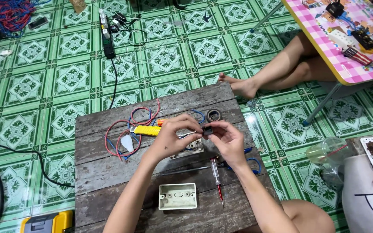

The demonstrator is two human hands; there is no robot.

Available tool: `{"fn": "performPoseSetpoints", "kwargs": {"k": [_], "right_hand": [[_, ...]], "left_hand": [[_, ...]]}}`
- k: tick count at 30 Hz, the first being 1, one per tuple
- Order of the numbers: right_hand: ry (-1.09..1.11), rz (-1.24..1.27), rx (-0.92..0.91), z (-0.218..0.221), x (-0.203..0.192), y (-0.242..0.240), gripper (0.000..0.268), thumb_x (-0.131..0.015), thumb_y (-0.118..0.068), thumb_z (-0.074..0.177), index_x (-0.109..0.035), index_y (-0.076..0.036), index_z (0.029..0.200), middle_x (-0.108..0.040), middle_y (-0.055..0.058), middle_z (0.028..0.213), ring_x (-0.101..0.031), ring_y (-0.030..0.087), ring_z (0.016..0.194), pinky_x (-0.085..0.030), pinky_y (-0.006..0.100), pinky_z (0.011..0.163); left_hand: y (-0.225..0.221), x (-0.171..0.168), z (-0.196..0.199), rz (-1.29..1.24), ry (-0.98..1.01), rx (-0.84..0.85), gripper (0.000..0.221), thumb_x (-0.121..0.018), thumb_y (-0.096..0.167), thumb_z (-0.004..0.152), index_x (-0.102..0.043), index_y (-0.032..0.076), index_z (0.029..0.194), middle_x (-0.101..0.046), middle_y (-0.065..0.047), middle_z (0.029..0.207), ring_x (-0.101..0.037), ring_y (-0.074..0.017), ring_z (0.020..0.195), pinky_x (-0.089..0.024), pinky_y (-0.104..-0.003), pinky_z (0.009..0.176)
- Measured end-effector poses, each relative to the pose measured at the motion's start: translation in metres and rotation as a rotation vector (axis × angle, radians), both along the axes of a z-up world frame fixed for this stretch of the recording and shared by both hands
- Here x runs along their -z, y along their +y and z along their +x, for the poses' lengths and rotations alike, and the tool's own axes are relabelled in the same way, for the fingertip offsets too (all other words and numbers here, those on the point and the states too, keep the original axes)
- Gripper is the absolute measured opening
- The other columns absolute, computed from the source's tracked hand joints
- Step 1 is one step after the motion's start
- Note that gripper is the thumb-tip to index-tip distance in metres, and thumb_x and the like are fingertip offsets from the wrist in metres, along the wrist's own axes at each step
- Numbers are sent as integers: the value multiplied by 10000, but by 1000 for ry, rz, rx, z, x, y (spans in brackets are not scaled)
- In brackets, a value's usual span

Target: Wiring an electrical switch assembly using a screwdriver and pliers

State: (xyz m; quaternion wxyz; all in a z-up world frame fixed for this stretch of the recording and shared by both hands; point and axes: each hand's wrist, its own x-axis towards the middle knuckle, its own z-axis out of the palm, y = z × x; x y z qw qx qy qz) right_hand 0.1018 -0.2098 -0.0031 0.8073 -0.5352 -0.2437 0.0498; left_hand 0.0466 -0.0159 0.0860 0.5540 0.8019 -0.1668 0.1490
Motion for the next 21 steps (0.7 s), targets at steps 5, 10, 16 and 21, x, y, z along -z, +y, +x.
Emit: {"fn": "performPoseSetpoints", "kwargs": {"k": [5, 10, 16, 21], "right_hand": [[-22, -37, 25, 0, 1, 0, 344, -710, 162, 826, -643, 120, 1161, -730, 237, 1102, -746, 279, 1013, -644, 327, 806], [-12, -54, 17, -2, 5, 2, 339, -708, 150, 832, -651, 99, 1162, -729, 216, 1113, -735, 262, 1049, -630, 309, 840], [10, -79, -37, -3, 18, 5, 367, -732, 144, 815, -654, 91, 1170, -706, 195, 1121, -722, 256, 1061, -629, 310, 861], [17, -92, -16, -1, 29, 4, 406, -747, 134, 812, -666, 79, 1206, -721, 161, 1121, -707, 199, 1058, -613, 273, 847]], "left_hand": [[14, 10, 4, -185, 75, -20, 124, -739, 35, 920, -786, 63, 1032, -757, -125, 923, -706, -209, 859, -617, -338, 770], [18, 31, 5, -356, 147, -11, 149, -686, 12, 958, -787, 40, 1065, -757, -143, 983, -686, -180, 877, -611, -332, 781], [11, 33, 7, -397, 165, 15, 148, -798, -47, 826, -783, -1, 967, -746, -156, 950, -700, -194, 891, -610, -315, 772], [4, 14, 4, -155, 29, -14, 125, -787, 2, 861, -813, 97, 937, -778, -69, 926, -714, -225, 882, -595, -337, 787]]}}
